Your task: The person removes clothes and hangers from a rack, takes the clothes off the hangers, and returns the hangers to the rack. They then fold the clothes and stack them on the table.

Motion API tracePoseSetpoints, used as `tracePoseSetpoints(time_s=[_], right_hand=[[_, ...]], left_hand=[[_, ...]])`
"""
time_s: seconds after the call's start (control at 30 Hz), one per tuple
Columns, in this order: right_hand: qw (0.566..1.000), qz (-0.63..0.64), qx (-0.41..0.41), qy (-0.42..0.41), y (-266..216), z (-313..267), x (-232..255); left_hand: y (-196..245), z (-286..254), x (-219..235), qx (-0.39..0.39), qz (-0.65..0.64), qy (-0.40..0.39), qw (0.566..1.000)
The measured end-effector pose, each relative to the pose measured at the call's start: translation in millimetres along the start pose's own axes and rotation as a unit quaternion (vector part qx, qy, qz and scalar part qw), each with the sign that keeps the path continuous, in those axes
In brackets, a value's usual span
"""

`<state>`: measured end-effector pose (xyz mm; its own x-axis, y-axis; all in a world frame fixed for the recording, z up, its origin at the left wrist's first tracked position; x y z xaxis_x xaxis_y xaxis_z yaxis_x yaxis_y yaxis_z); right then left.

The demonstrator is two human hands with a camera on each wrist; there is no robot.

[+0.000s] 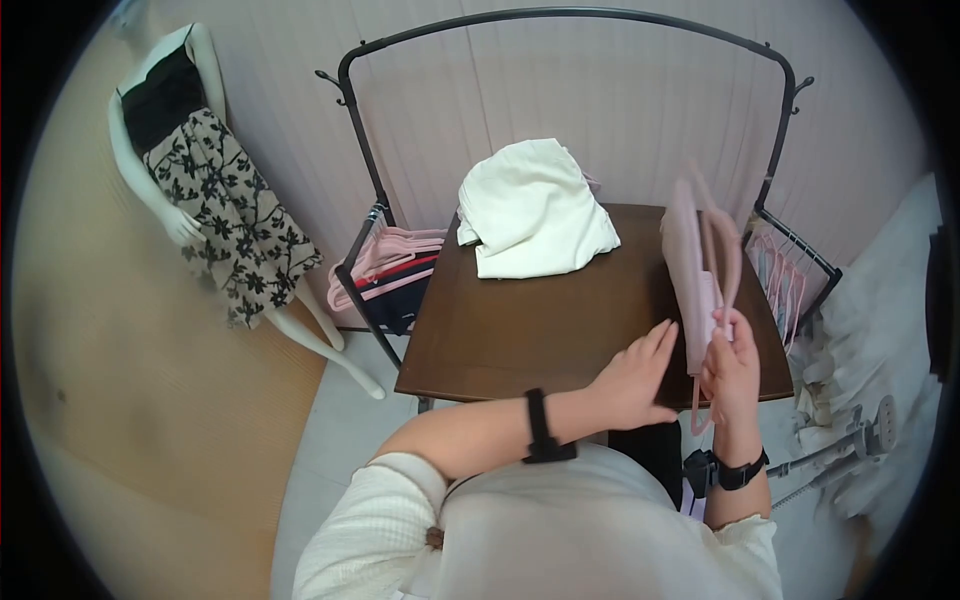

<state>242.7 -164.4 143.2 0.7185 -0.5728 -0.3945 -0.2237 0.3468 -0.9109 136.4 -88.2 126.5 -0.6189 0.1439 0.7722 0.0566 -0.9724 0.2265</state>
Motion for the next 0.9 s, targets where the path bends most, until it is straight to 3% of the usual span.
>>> tracePoseSetpoints(time_s=[0.03,0.1,0.23,0.27,0.3,0.33,0.37,0.4,0.43,0.47,0.5,0.53,0.57,0.6,0.63,0.67,0.77,0.83,0.87,0.9], right_hand=[[1.0,-0.007,0.0,-0.002,-10.2,-7.4,-5.3],[0.993,0.05,0.103,0.01,-39.3,-23.1,-7.4],[0.993,0.014,0.121,-0.002,-53.7,-39.4,10.1],[0.992,-0.03,0.122,0.022,-51.0,-39.0,17.6],[0.991,-0.034,0.123,0.027,-44.4,-35.3,24.7],[0.988,-0.078,0.125,0.043,-35.3,-29.0,34.0],[0.983,-0.122,0.126,0.059,-25.6,-22.9,43.2],[0.989,-0.075,0.098,0.078,-12.1,-15.5,53.4],[0.995,0.022,0.016,0.091,-6.8,-13.3,55.6],[0.985,0.157,-0.069,0.029,6.6,-6.5,63.2],[0.944,0.29,-0.152,-0.034,19.2,-2.0,68.6],[0.916,0.35,-0.195,-0.023,26.0,-3.6,67.5],[0.915,0.351,-0.196,-0.02,33.3,-3.6,62.9],[0.971,0.212,-0.091,0.067,34.7,-0.4,70.1],[0.986,0.065,0.016,0.151,27.8,-2.3,78.4],[0.986,0.066,0.013,0.152,27.7,-5.0,81.1],[0.996,0.021,-0.021,0.084,14.2,-15.2,93.2],[0.991,0.117,-0.064,0.02,9.4,-21.4,101.6],[0.984,0.153,-0.073,0.06,13.0,-20.8,115.4],[0.983,0.156,-0.074,0.067,10.6,-19.2,125.7]], left_hand=[[4.9,13.8,0.8,0.002,-0.004,0.006,1.0],[13.1,37.8,-8.1,0.003,0.017,-0.066,0.998],[11.0,50.8,-15.3,0.01,0.016,-0.11,0.994],[10.9,53.1,-2.7,0.011,0.012,-0.047,0.999],[2.7,55.2,4.7,0.045,-0.006,-0.039,0.998],[-10.6,59.1,11.8,0.108,-0.116,-0.01,0.987],[-22.9,60.1,15.0,0.17,-0.225,0.017,0.959],[-29.2,59.9,17.0,0.154,-0.354,0.074,0.92],[-36.0,56.9,18.9,0.138,-0.474,0.129,0.86],[-29.2,54.0,33.6,0.137,-0.543,0.145,0.816],[-20.5,51.7,49.5,0.136,-0.606,0.161,0.767],[-21.1,49.0,56.4,0.142,-0.627,0.195,0.741],[-21.4,45.8,70.1,0.155,-0.666,0.221,0.695],[-24.2,41.5,87.5,0.167,-0.701,0.245,0.648],[-32.5,34.6,104.7,0.187,-0.682,0.256,0.659],[-37.3,30.2,122.6,0.196,-0.698,0.274,0.632],[-51.0,3.3,159.9,0.13,-0.676,0.342,0.64],[-63.6,-21.8,172.5,0.137,-0.637,0.406,0.641],[-69.4,-39.6,171.9,0.121,-0.676,0.402,0.605],[-63.6,-52.6,181.6,0.069,-0.634,0.394,0.661]])
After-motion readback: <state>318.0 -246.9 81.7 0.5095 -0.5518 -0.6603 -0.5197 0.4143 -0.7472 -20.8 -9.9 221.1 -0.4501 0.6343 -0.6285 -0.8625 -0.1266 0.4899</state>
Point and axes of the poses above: each hand's wrist, its own z-axis towards the middle knuckle, its own x-axis out of the back of the hand, y = z × x, the point moved 6 cm from there along z, towards the middle knuckle, and after that the axes turned 7 degrees about z, right-handed, at the moved point
